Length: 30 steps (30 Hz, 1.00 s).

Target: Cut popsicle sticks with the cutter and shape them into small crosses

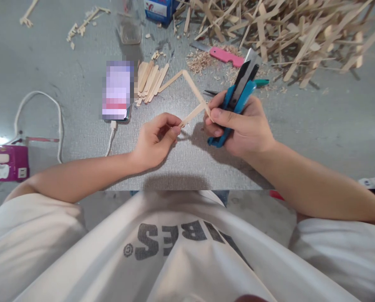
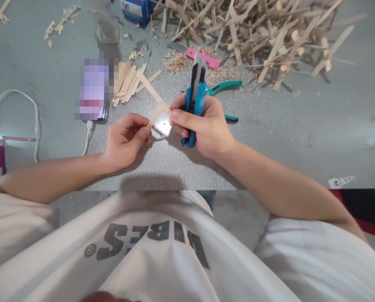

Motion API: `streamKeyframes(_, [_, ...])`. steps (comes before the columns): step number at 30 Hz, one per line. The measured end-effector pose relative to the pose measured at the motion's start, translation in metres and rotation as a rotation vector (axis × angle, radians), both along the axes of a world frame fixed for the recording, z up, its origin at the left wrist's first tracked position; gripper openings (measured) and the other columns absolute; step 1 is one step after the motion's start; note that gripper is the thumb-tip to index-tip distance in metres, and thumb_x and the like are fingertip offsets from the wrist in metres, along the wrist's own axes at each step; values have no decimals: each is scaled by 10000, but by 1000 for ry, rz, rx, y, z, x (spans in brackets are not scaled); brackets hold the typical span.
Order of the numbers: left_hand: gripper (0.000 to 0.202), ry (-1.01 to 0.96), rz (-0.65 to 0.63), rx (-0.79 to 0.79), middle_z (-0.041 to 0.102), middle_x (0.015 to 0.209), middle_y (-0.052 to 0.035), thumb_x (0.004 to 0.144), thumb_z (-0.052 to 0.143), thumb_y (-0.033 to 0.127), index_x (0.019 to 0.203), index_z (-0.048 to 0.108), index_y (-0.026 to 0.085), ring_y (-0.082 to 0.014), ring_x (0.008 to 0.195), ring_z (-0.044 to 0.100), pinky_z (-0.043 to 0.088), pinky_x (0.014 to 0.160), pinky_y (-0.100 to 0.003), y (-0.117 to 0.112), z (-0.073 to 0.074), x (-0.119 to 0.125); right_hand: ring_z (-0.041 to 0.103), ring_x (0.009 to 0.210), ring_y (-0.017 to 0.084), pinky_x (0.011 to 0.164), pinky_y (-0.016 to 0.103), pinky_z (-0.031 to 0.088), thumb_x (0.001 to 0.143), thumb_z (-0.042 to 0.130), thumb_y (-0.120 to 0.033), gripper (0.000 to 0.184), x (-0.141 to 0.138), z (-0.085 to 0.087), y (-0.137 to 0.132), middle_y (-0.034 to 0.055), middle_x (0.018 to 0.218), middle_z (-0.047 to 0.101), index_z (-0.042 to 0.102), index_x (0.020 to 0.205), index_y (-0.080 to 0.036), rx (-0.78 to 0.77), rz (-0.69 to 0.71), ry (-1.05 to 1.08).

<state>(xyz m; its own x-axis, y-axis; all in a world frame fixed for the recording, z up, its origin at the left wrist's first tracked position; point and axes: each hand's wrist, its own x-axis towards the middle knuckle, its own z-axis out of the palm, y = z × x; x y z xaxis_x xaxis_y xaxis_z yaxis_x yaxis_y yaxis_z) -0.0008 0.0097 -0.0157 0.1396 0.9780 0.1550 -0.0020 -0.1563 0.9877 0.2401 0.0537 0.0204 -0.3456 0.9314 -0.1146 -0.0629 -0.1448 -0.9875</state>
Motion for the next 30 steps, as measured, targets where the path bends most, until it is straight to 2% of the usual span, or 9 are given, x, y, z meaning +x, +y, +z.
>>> streamKeyframes(7, [412,34,48,72,761,812,-10,1140,852,654,1027,834,259,-157,638,715,595,613,-306,1,-6,-1,508,586,174,597,406,421,807,1107,-638,553,4,6,1,-61,747,640,665,956,-341,-11,13,76])
streamKeyframes(13, [311,55,28,109,794,840,-20,1167,803,538,1037,839,258,-149,631,707,590,596,-289,1,-8,-1,512,615,192,602,421,418,803,1080,-630,492,4,6,0,-56,755,620,694,945,-360,-3,-7,15])
streamKeyframes(18, [287,55,31,151,782,838,-16,1176,802,499,1036,849,252,-139,627,713,591,592,-270,1,-7,-2,464,567,158,561,418,422,771,1112,-554,471,1,7,1,-43,753,662,719,918,-338,-15,-31,41])
streamKeyframes(23, [281,67,11,192,763,825,1,1194,797,486,1045,821,249,-131,621,720,564,573,-255,1,-7,-3,477,528,130,534,362,405,739,1123,-427,411,-2,13,0,-47,679,688,752,867,-303,-68,-21,128])
streamKeyframes(26, [207,102,0,195,764,816,12,1188,787,391,1041,804,246,-128,623,734,566,575,-252,1,-7,-3,455,504,107,524,336,383,750,1134,-417,404,-2,14,0,-48,651,690,767,850,-279,-114,25,158])
streamKeyframes(30, [116,100,6,244,752,791,30,1124,760,197,1027,802,244,-123,622,736,552,570,-249,1,-7,-2,473,536,104,545,331,401,757,1147,-329,368,4,16,4,-40,671,699,800,864,-272,-143,31,155])
